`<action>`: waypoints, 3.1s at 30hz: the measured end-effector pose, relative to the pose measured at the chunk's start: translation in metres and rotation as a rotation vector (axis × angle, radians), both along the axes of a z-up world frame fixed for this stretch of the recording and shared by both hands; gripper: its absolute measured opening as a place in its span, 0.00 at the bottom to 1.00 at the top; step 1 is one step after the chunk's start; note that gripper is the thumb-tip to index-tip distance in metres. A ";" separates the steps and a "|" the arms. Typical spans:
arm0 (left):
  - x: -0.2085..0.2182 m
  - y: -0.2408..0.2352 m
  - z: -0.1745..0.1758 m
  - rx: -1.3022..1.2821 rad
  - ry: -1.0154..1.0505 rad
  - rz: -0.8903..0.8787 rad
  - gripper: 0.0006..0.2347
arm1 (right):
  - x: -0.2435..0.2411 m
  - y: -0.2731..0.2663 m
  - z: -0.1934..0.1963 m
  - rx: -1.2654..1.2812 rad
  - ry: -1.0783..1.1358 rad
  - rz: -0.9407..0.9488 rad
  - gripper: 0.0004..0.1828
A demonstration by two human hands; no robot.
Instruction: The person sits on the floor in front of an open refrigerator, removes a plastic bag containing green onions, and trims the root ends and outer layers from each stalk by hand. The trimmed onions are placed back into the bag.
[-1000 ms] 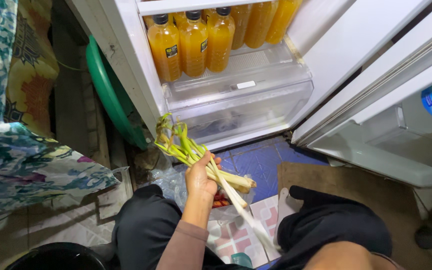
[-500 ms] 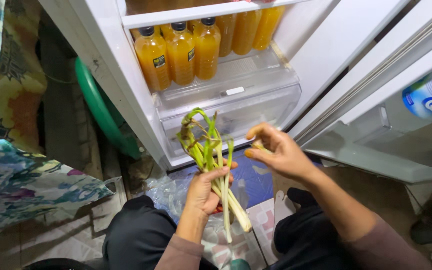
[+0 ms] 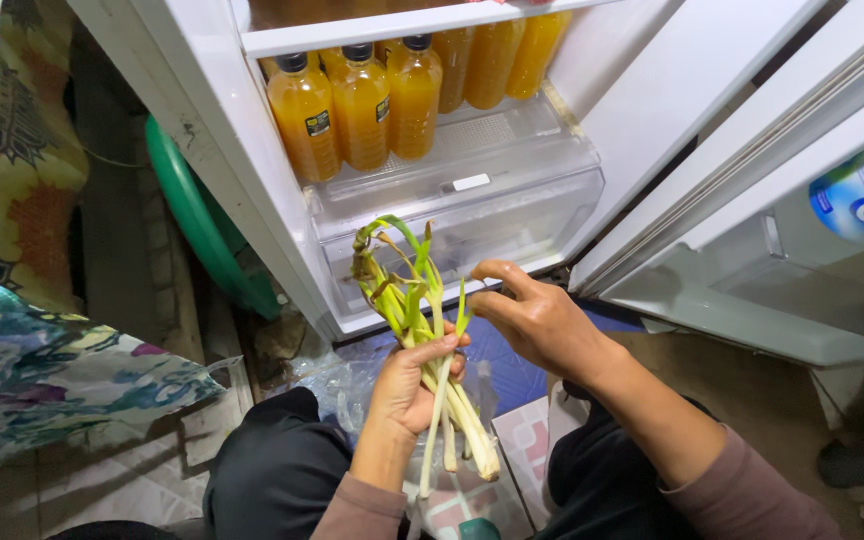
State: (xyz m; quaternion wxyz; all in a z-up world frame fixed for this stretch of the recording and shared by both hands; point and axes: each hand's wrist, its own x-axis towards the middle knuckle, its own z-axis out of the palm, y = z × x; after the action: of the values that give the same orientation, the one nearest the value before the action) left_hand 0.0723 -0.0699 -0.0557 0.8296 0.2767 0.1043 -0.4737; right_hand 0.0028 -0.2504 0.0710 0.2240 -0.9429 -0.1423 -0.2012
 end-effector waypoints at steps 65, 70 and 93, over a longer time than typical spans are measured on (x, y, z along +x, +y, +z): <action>0.001 0.006 0.002 0.157 -0.302 0.399 0.10 | -0.002 -0.024 -0.043 0.727 0.615 -0.236 0.09; 0.001 0.002 -0.005 0.125 -0.244 0.444 0.09 | -0.008 0.040 -0.065 0.453 0.705 -0.181 0.13; -0.008 -0.004 0.003 0.318 -0.422 0.363 0.09 | 0.002 0.017 -0.080 0.515 0.670 -0.199 0.15</action>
State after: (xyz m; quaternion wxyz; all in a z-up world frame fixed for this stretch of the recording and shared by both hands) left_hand 0.0638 -0.0743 -0.0531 0.8503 0.4718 0.0504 -0.2277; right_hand 0.0048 -0.2334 -0.0088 0.4653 -0.8786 0.0846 0.0666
